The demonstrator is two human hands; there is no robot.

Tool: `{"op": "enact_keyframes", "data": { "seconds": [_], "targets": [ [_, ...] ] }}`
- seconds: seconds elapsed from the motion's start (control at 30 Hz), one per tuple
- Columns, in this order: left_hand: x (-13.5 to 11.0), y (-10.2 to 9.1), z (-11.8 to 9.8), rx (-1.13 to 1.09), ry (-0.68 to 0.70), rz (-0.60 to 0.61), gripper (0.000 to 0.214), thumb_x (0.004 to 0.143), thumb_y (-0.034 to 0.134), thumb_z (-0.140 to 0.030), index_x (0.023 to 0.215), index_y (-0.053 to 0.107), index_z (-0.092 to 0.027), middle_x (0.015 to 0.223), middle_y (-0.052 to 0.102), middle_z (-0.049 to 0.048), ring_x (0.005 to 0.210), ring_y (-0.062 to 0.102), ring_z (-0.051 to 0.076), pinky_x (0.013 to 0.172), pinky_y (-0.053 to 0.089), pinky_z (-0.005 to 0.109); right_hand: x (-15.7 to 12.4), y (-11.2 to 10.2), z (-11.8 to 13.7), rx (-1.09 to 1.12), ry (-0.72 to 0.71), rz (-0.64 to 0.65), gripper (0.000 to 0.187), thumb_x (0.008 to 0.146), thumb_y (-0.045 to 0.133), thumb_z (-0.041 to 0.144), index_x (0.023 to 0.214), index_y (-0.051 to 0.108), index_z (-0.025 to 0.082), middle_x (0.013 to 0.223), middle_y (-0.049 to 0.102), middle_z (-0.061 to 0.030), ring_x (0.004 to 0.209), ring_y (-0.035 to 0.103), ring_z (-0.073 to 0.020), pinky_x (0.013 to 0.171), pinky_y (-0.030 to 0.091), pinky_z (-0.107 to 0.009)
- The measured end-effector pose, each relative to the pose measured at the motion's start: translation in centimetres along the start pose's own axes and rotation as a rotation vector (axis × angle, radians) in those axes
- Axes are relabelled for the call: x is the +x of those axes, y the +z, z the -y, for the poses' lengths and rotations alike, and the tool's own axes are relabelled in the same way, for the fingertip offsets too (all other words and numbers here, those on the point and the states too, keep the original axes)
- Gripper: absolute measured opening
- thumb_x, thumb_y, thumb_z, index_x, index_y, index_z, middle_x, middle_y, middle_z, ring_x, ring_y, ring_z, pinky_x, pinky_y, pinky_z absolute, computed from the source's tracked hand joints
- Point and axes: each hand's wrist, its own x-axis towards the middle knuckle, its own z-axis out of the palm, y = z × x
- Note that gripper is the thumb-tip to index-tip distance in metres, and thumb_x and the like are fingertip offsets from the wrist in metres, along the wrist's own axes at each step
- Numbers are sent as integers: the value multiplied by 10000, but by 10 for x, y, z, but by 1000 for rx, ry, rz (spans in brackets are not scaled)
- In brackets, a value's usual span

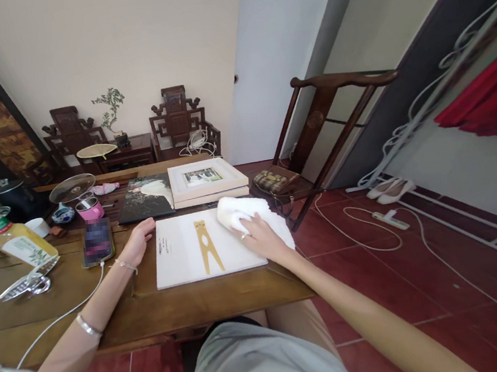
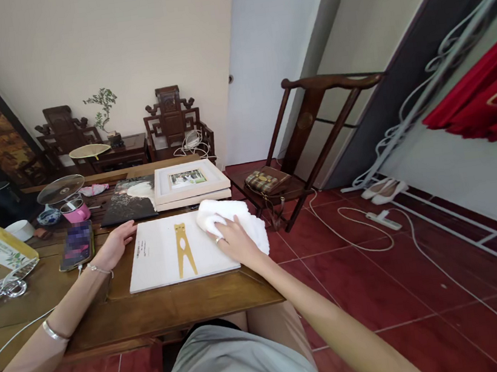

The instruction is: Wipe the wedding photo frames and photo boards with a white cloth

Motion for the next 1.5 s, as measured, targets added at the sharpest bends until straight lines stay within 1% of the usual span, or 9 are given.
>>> {"op": "enact_keyframes", "data": {
  "seconds": [0.37,0.5,0.6,0.67,0.8,0.97,1.13,1.3,1.5],
  "targets": [
    [-25,-1,-25,-510,-119,212,427,935,420,-347,1256,489,-74,1106,640,185,886,671,245,782,535,369,-2,-1,-1,46,-57,-121,264,930,408,271,907,647,162,1161,654,-153,1126,574,-304,1079,304,-517],
    [-34,1,-27,-571,-156,304,572,951,330,-436,1279,472,11,1046,659,223,908,671,280,793,546,388,-1,-15,38,53,-213,-166,233,901,456,221,903,683,166,1369,515,-133,1297,431,-280,1116,272,-500],
    [-37,1,-27,-600,-113,285,629,948,296,-491,1283,471,12,1002,677,213,895,679,285,782,554,392,-5,-17,85,35,-414,-40,231,886,550,351,839,711,191,1444,430,-93,1361,327,-301,1131,162,-578],
    [-38,0,-26,-609,-80,266,638,948,283,-511,1271,486,0,973,687,199,876,685,278,766,560,384,-11,-10,111,-29,-469,-22,269,790,671,449,824,714,186,1503,326,-104,1395,221,-359,1112,131,-631],
    [-42,1,-25,-604,-6,219,611,951,269,-520,1188,548,-32,924,701,168,833,695,251,716,568,348,-23,14,127,-163,-504,-139,136,807,677,263,701,685,178,1540,242,-79,1412,135,-376,1102,114,-652],
    [-46,2,-28,-561,105,200,555,918,333,-553,1010,623,-89,903,707,139,826,692,235,681,564,318,-30,20,120,-142,-545,-232,187,901,516,224,970,689,206,1498,345,-48,1409,181,-340,1130,130,-621],
    [-49,0,-30,-493,121,161,568,851,387,-639,974,637,-144,936,707,117,878,680,256,692,560,343,-35,10,120,44,-496,-297,495,880,401,131,1372,443,173,1352,538,-54,1374,312,-247,1145,241,-497],
    [-53,-1,-35,-482,126,157,588,838,368,-665,1001,641,-171,976,703,107,951,662,282,739,554,380,-36,5,112,199,-528,-425,553,883,425,183,1431,353,180,1275,602,-82,1288,452,-247,1085,363,-466],
    [-55,0,-38,-443,193,163,494,863,402,-588,986,645,-176,1096,675,106,1125,580,314,846,528,407,-38,-18,109,486,-348,-428,442,836,517,280,1277,551,287,1228,638,-43,1176,562,-281,1038,441,-443]
  ]
}}
